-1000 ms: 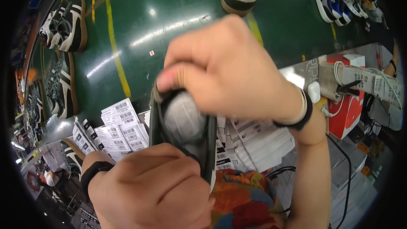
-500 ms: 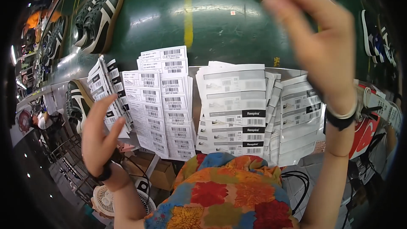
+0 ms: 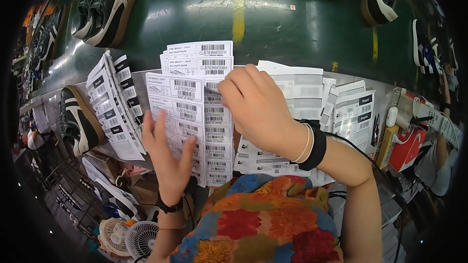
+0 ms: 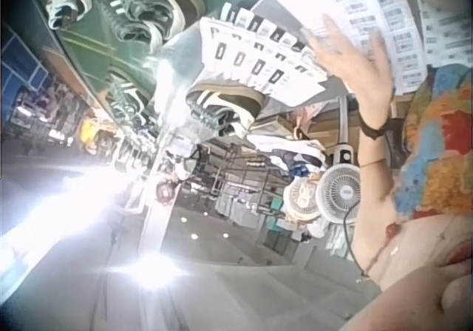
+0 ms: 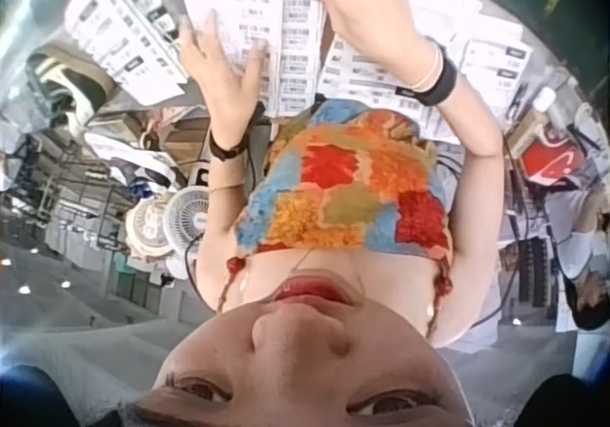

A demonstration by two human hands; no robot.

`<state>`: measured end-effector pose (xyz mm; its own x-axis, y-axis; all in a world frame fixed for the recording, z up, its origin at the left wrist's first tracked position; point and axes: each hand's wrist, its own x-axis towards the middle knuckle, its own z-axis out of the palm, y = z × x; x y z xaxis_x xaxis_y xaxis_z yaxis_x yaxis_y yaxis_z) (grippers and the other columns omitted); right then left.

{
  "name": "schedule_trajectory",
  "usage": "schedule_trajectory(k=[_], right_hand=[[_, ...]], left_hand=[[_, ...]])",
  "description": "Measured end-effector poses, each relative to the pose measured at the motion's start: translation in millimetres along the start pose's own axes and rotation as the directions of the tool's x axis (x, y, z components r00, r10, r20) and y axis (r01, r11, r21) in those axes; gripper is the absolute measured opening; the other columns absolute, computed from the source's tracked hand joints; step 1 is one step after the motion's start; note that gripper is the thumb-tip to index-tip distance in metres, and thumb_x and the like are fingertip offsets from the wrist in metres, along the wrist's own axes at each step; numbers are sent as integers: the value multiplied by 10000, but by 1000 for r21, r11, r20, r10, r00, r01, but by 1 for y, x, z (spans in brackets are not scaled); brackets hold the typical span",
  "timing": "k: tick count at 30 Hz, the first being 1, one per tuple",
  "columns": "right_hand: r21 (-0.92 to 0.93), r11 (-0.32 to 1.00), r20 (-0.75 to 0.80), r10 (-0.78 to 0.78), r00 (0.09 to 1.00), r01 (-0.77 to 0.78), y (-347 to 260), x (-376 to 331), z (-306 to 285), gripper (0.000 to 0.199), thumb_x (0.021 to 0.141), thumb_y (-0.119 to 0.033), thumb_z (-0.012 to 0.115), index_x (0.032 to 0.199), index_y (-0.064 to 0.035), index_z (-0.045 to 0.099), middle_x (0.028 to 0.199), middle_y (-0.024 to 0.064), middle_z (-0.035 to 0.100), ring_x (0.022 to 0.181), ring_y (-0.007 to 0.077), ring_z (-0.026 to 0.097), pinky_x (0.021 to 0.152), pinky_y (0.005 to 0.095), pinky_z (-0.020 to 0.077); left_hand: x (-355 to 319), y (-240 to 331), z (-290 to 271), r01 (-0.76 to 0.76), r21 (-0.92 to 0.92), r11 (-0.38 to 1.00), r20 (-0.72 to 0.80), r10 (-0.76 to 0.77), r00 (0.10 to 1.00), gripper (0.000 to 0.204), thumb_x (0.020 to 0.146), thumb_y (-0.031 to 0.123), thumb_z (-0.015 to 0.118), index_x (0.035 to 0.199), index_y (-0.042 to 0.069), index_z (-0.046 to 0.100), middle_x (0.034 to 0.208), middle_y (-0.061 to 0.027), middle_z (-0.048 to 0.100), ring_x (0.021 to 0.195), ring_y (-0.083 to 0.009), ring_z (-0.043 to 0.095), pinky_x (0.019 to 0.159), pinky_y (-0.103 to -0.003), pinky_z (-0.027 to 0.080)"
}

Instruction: The recorder is checking shoe quality and labels in a shoe factory environment.

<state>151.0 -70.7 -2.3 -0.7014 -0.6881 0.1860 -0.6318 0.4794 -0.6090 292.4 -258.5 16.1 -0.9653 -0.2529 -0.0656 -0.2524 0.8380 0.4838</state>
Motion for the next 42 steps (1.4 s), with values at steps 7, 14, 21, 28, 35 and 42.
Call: schedule_trajectory(k=[7,14,21,28,35,42], right_hand=[[-65,988,-71,-147,987,143,-24,-23,-17,235,720,-55,680,940,23,647,946,125,665,791,252,615,685,340,479],[-69,967,-59,-250,967,246,-42,-41,-29,228,767,-108,689,961,11,701,1080,126,712,897,242,672,759,346,537],[791,403,231,500,835,-460,-32,-27,-36,395,767,-132,774,1105,12,631,1030,133,652,879,245,668,714,322,553],[18,968,95,246,965,-249,1,-3,-4,334,749,-55,780,1047,-7,635,996,102,625,709,230,618,582,325,510],[-237,957,-128,-203,971,169,-23,-21,-17,186,669,-90,731,827,-12,672,848,102,680,726,197,664,558,263,485],[753,636,188,40,981,-170,-22,-21,-32,273,748,-136,816,890,31,654,865,109,687,710,280,652,590,323,512]], left_hand=[[-4,-35,7,49,-710,702,-73,-143,987,894,718,58,837,1449,-42,332,1409,-229,426,1272,-343,465,1076,-441,367],[11,-13,17,-44,-834,550,-189,-209,959,296,933,172,655,870,96,376,1320,-272,540,1383,-426,404,1105,-519,353],[-2,-19,27,-209,-942,264,-262,-182,948,278,989,264,581,908,81,387,793,-169,649,1047,-327,590,1019,-495,439],[2,-12,15,-18,-914,404,-111,-208,972,190,879,225,699,893,125,539,694,-38,472,854,-227,520,780,-366,475],[3,1,31,-94,-824,559,-303,-295,906,251,918,270,660,726,154,548,771,-75,547,1168,-278,501,983,-449,454],[5,-45,26,-192,-975,114,-183,86,979,266,922,236,687,748,142,510,846,-142,703,980,-307,641,1082,-545,329]])
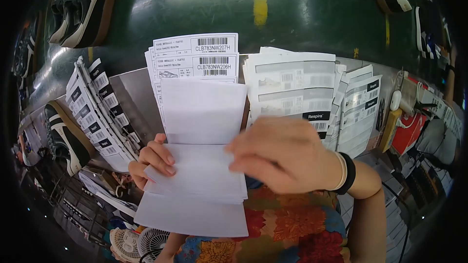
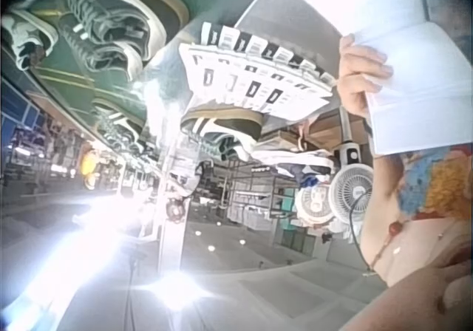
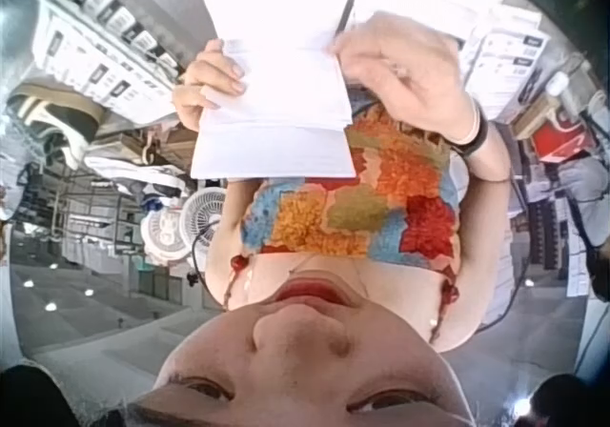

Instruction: The recorder is checking shoe quality and labels in a shoe factory environment.

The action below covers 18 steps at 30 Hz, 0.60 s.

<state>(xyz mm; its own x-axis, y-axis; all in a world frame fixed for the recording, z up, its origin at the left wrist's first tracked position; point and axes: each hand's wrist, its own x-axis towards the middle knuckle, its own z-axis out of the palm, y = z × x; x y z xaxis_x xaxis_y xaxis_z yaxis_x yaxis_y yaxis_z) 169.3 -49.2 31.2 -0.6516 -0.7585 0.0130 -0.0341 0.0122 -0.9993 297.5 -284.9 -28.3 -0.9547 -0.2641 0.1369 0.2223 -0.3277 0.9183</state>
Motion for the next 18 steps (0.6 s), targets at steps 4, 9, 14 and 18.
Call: schedule_trajectory(k=[4,9,14,18], right_hand=[[-681,701,-245,54,968,-211,18,23,-4,339,733,-143,824,955,11,619,957,115,633,794,268,617,664,328,502],[-663,686,-242,183,953,-300,28,19,-7,331,712,-136,834,902,-7,595,893,116,619,765,255,621,644,324,496],[-453,766,-363,309,879,-456,29,20,1,304,714,-98,861,837,-19,595,704,-8,539,565,73,470,521,215,397],[-284,788,-459,388,799,-546,26,24,7,268,738,-100,852,828,-29,609,683,-28,518,570,55,458,522,210,386]], left_hand=[[2,2,8,-21,-134,991,-80,11,997,257,902,219,713,769,111,521,755,-93,682,814,-242,645,1022,-507,348],[1,9,-1,86,38,996,57,-88,994,190,876,189,733,794,95,590,723,-56,645,781,-191,618,980,-470,369],[-3,14,-5,53,66,996,116,-60,991,139,893,166,710,787,130,628,739,-20,611,807,-176,611,976,-456,369],[-7,11,-3,48,63,997,68,-52,996,130,893,171,709,801,139,624,752,-15,610,831,-177,611,978,-457,369]])
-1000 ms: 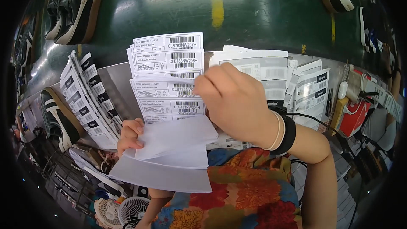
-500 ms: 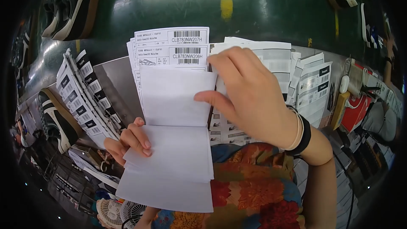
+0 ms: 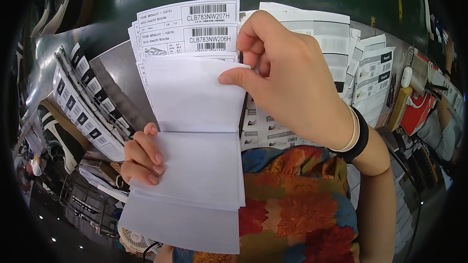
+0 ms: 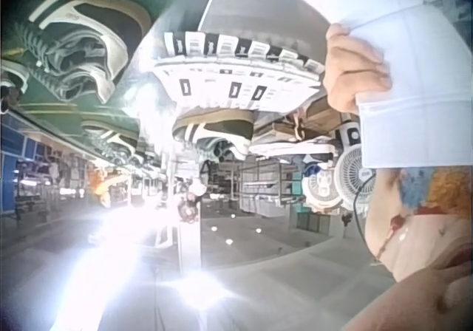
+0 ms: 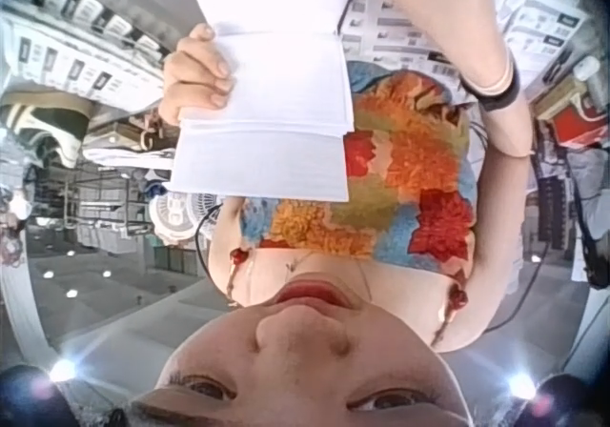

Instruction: The recorder is checking shoe quality and labels in a shoe factory environment.

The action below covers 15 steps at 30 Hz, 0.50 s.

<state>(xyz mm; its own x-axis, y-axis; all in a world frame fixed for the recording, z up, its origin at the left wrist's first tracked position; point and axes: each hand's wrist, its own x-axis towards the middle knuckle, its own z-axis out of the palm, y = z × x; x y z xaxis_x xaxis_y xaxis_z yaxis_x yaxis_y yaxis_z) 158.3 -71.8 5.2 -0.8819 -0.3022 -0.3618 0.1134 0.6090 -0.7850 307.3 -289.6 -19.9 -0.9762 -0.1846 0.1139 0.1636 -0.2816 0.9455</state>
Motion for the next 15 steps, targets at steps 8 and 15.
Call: schedule_trajectory(k=[8,15], right_hand=[[48,983,437,-181,881,178,-1,-16,-16,258,802,-72,784,997,-17,624,833,96,699,636,127,648,539,260,468],[411,740,-492,-311,813,532,-25,47,-33,226,948,-90,669,1112,33,575,991,96,699,852,112,659,734,231,529]], left_hand=[[25,7,9,87,67,994,109,-94,990,268,956,290,612,759,119,551,699,-76,699,641,-185,575,779,-400,403],[23,8,26,70,153,986,-183,-41,982,347,971,337,566,725,99,510,571,-113,624,492,-154,428,693,-355,366]])
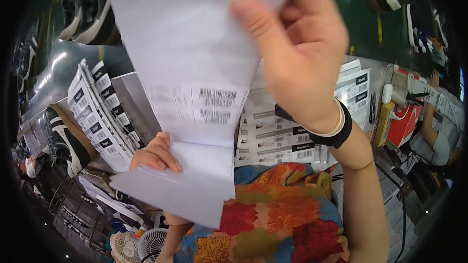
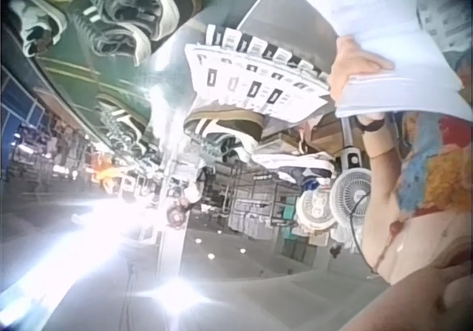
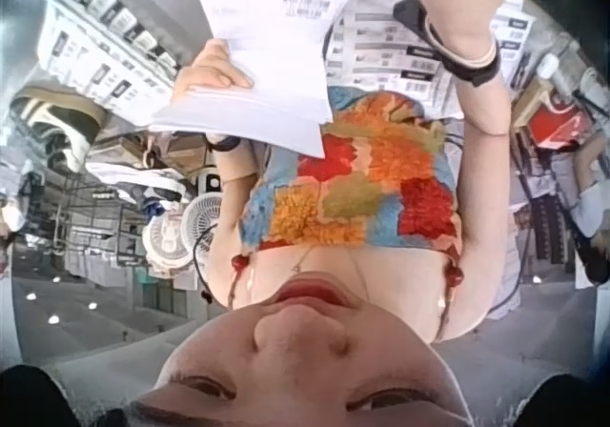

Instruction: The recorder is checking shoe quality and labels in a shoe factory environment.

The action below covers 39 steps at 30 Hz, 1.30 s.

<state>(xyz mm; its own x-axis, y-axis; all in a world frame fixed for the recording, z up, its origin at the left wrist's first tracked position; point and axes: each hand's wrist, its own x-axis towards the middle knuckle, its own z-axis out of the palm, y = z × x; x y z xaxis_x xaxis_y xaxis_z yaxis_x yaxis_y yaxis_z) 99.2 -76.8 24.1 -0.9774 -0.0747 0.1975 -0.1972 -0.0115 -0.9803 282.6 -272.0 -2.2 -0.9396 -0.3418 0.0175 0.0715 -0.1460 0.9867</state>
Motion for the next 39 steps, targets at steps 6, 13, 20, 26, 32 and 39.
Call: schedule_trajectory(k=[6,13,20,26,32,39], right_hand=[[-213,811,-311,-585,749,545,-91,57,-62,149,979,-104,614,1069,15,610,1036,129,692,889,200,689,783,321,588],[15,973,89,-233,968,232,-115,21,-19,228,980,-177,650,1096,15,607,964,20,666,821,48,576,750,198,461],[-329,944,342,81,936,39,-120,-42,-51,326,919,-45,670,1198,112,603,739,85,656,607,101,580,533,245,442],[-754,515,235,-369,899,408,-120,-67,-48,399,817,-35,760,1188,68,657,839,193,684,678,275,656,577,321,507],[-631,611,245,-428,870,479,-103,-72,-46,324,729,-59,820,1021,32,714,1079,230,690,962,363,684,778,350,562],[-219,926,136,-283,949,308,-92,-82,-72,128,753,35,695,858,-31,666,830,137,690,842,283,677,913,447,517]], left_hand=[[32,15,18,34,607,794,-20,-27,999,491,877,118,720,1262,-70,480,1197,-213,578,1091,-333,602,998,-438,436],[58,111,42,73,449,890,425,-284,860,510,860,117,755,1270,-92,534,1154,-234,670,1026,-273,677,898,-354,525],[33,113,70,270,-13,963,301,-254,919,326,919,62,688,1191,-84,584,1080,-147,711,938,-150,675,807,-280,552],[25,124,90,66,159,985,303,-112,946,283,915,49,689,1154,-89,627,1033,-141,730,905,-147,687,778,-277,555],[27,106,101,152,244,958,197,-202,959,266,902,27,687,1144,-69,634,1056,-105,720,937,-122,661,814,-274,541],[11,34,53,164,433,887,126,-239,963,352,858,164,703,1103,-73,617,947,-226,712,878,-298,719,782,-356,545]])
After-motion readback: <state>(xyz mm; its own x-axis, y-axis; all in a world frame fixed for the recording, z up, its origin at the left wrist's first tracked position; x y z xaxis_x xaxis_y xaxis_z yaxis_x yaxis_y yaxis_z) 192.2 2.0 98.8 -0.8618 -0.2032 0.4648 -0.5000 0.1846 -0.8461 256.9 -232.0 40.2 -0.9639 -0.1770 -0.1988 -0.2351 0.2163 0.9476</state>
